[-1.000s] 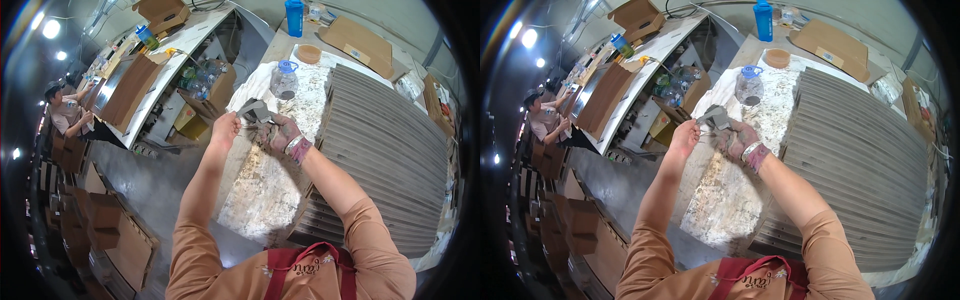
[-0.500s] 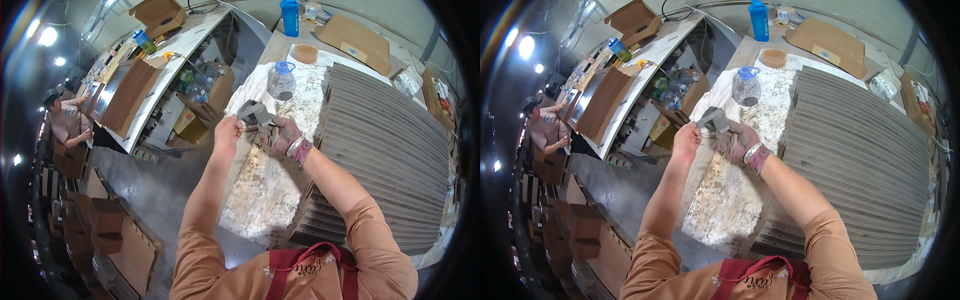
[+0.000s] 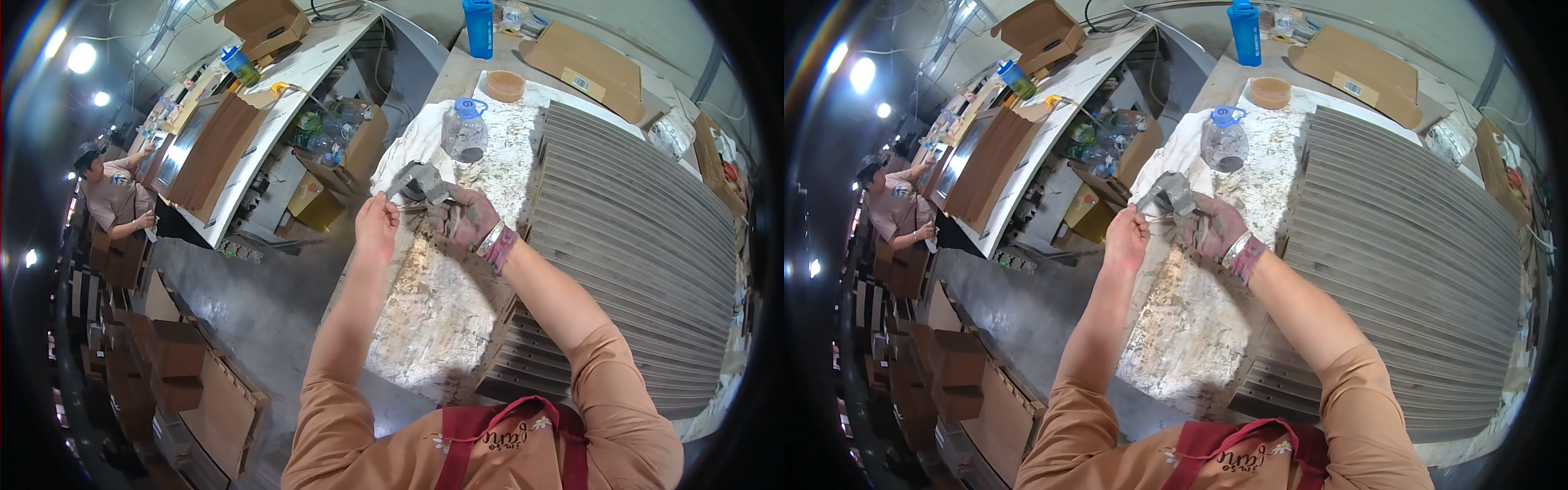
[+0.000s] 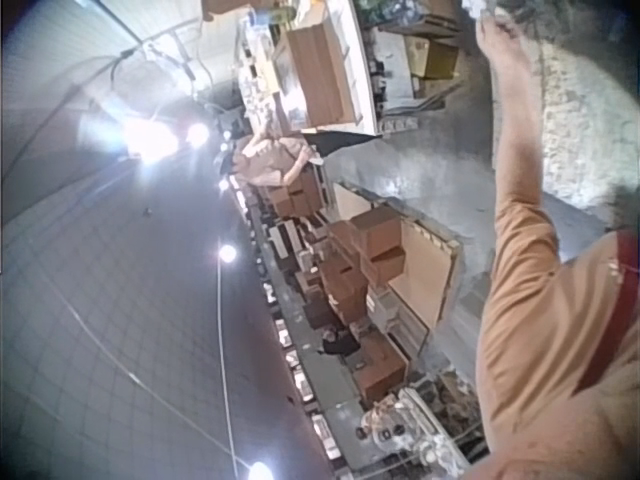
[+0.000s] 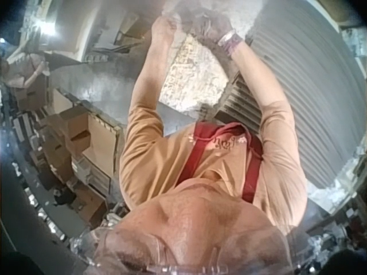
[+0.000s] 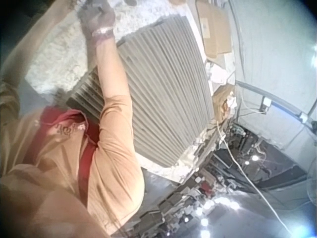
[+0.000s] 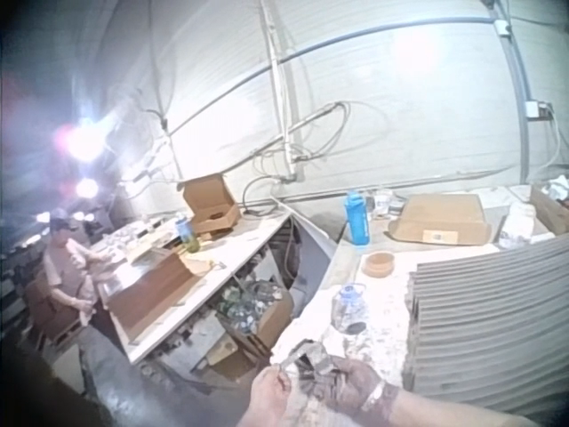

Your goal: The person wipes down textured furniture panels with a white cloth, then sands the edges of a panel with a small sanding block.

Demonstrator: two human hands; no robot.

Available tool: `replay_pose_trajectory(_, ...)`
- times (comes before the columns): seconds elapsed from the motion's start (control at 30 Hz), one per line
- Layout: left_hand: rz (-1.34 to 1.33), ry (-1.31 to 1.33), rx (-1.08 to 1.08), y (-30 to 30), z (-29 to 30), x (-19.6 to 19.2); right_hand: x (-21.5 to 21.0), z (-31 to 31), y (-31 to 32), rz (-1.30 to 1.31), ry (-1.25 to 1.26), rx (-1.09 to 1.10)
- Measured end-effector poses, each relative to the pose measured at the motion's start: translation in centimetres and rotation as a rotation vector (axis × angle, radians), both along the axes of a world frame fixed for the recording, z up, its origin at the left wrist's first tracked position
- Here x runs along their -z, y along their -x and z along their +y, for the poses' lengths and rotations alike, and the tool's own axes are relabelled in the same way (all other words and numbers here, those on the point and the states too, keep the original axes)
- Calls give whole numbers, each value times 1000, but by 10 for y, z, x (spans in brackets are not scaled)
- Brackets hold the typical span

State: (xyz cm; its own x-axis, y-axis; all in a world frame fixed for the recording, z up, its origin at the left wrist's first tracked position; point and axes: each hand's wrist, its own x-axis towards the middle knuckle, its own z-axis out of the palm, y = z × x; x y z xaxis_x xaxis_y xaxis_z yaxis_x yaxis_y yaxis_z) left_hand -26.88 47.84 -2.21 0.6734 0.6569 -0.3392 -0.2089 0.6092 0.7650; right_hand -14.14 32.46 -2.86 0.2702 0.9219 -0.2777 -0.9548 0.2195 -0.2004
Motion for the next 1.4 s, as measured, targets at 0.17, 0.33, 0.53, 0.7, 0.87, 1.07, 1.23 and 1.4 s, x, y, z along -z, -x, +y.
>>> replay_pose_trajectory(0.17,58,23,16,0,-38,-14,-12,1,3,-83,93,40)
replay_pose_trajectory(0.33,-38,-22,-31,6,-22,-2,-21,-9,8,-180,68,53)
replay_pose_trajectory(0.53,-17,-41,-104,-4,-21,-2,-42,-9,17,-217,212,24)
replay_pose_trajectory(0.7,-6,-170,17,-5,-31,-12,-12,-15,-2,-255,107,7)
replay_pose_trajectory(0.87,-33,-123,-33,-7,-15,-2,-30,-12,12,-206,183,31)
replay_pose_trajectory(1.07,41,-91,43,4,-49,-11,-19,-10,0,-127,129,23)
replay_pose_trajectory(1.23,-101,-64,-4,11,-45,-4,-21,-16,3,-215,98,24)
replay_pose_trajectory(1.4,-97,33,-114,8,-55,-12,-51,-11,20,-215,209,65)
